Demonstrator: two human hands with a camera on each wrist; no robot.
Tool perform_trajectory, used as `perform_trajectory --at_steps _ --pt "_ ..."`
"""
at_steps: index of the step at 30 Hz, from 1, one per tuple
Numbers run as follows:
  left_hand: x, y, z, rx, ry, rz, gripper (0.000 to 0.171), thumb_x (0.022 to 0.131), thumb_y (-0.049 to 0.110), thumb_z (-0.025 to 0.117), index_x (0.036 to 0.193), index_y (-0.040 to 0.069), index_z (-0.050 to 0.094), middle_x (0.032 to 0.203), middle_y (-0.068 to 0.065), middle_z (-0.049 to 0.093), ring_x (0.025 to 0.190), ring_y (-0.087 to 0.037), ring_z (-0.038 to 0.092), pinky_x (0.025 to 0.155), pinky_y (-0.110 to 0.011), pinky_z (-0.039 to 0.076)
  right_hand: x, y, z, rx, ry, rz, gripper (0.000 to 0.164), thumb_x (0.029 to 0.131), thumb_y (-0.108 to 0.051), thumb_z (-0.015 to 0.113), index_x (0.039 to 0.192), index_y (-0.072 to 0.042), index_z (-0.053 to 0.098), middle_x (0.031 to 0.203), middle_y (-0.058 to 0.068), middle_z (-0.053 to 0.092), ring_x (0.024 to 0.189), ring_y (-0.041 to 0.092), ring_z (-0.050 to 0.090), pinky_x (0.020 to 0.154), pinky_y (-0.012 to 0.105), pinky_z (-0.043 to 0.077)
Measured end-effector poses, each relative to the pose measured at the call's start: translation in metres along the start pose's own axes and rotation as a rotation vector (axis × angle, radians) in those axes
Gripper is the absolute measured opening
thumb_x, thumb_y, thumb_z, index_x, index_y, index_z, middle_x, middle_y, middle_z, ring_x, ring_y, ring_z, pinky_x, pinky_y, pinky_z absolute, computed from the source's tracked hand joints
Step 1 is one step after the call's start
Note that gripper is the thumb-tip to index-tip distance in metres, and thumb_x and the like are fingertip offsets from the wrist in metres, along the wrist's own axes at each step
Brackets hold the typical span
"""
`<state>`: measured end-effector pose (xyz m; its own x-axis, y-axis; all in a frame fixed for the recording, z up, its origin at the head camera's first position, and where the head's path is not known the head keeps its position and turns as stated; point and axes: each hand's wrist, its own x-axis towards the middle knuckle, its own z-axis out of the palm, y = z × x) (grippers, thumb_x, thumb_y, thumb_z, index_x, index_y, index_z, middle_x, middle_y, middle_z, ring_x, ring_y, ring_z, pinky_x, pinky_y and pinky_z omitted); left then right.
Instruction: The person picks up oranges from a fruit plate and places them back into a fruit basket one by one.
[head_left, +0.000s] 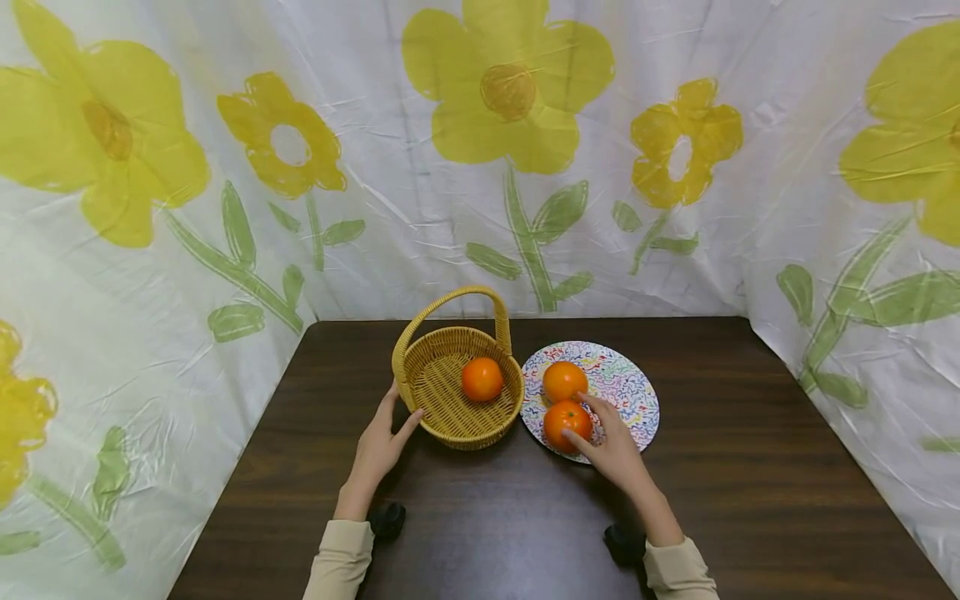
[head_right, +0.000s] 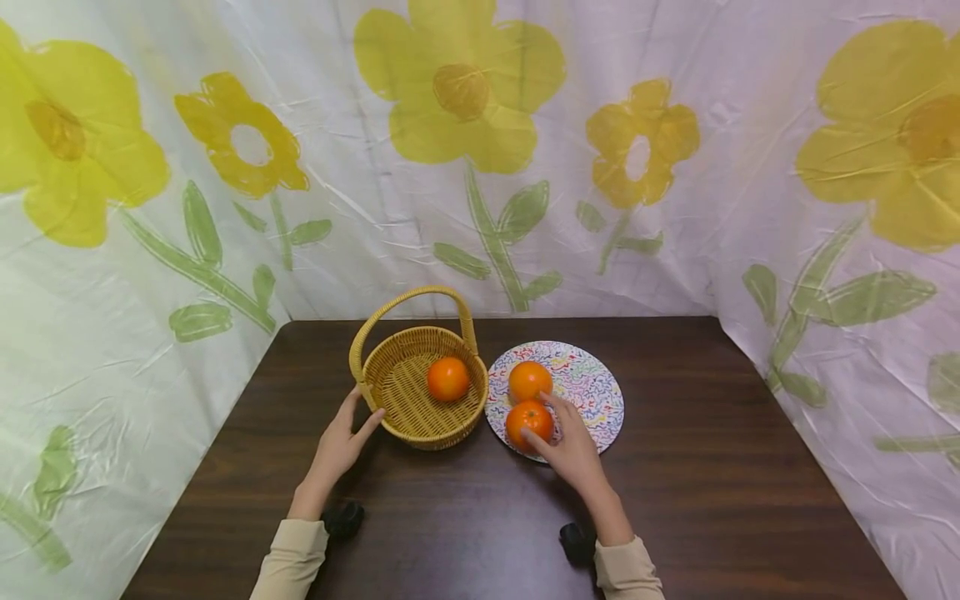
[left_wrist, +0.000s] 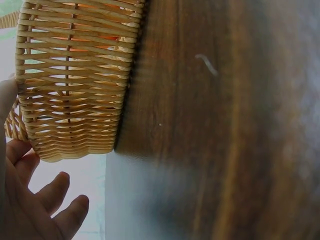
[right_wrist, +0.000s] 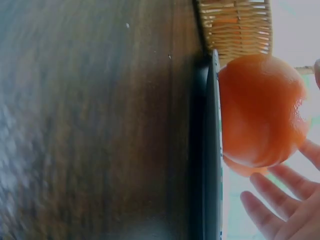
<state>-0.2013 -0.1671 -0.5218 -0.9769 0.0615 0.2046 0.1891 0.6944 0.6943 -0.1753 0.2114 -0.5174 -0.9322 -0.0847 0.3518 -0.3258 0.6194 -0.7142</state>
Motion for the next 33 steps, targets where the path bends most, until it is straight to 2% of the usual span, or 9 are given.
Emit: perform_trajectory --at_steps 6,12,16,23,30,33 --pt "-0.001 0.000 0.000 -0.005 0.003 -0.005 0.069 0.091 0.049 0.052 0.148 0.031 0.018 0.155 0.003 0.016 0.136 -0.031 0.031 0.098 -0.059 0.035 -0.004 -0.001 0.003 -0.009 -0.051 0.045 0.071 0.076 -0.039 0.075 0.135 -0.013 0.045 0.130 0.014 0.048 0.113 0.032 0.052 0.088 0.053 0.047" --pt "-0.001 0.000 0.000 -0.020 -0.002 -0.013 0.069 0.090 0.053 0.050 0.148 0.034 0.018 0.155 0.004 0.016 0.136 -0.030 0.029 0.099 -0.059 0.033 -0.008 -0.003 0.006 0.004 -0.068 0.065 0.078 0.073 -0.044 0.076 0.137 -0.014 0.043 0.127 0.011 0.049 0.101 0.024 0.054 0.077 0.038 0.052" --pt "-0.001 -0.001 0.001 -0.021 0.005 -0.018 0.069 0.090 0.052 0.051 0.147 0.038 0.016 0.155 0.006 0.017 0.136 -0.030 0.031 0.098 -0.059 0.034 -0.008 -0.002 0.008 0.008 -0.067 0.076 0.083 0.072 -0.045 0.077 0.139 -0.014 0.040 0.125 0.009 0.049 0.099 0.021 0.053 0.075 0.033 0.052" --pt "0.001 -0.003 0.003 -0.011 0.013 -0.007 0.068 0.091 0.044 0.054 0.148 0.035 0.017 0.155 0.003 0.017 0.135 -0.033 0.031 0.096 -0.060 0.036 -0.007 -0.001 0.010 0.029 -0.049 0.068 0.077 0.073 -0.037 0.078 0.137 -0.012 0.042 0.122 0.012 0.049 0.102 0.025 0.055 0.076 0.037 0.054" --pt "0.000 -0.002 0.002 -0.020 0.000 -0.015 0.067 0.091 0.049 0.052 0.147 0.031 0.022 0.155 0.007 0.013 0.136 -0.030 0.029 0.098 -0.059 0.034 -0.006 -0.003 0.011 0.043 -0.027 0.075 0.071 0.073 -0.033 0.079 0.133 -0.012 0.047 0.119 0.012 0.051 0.102 0.028 0.056 0.077 0.041 0.054" --pt "0.000 -0.001 0.002 -0.022 0.000 -0.019 0.066 0.091 0.046 0.054 0.147 0.030 0.022 0.155 0.007 0.013 0.137 -0.030 0.029 0.099 -0.059 0.034 -0.006 -0.003 0.011 0.042 -0.019 0.075 0.071 0.072 -0.033 0.079 0.132 -0.012 0.047 0.119 0.012 0.051 0.103 0.028 0.057 0.078 0.041 0.054"
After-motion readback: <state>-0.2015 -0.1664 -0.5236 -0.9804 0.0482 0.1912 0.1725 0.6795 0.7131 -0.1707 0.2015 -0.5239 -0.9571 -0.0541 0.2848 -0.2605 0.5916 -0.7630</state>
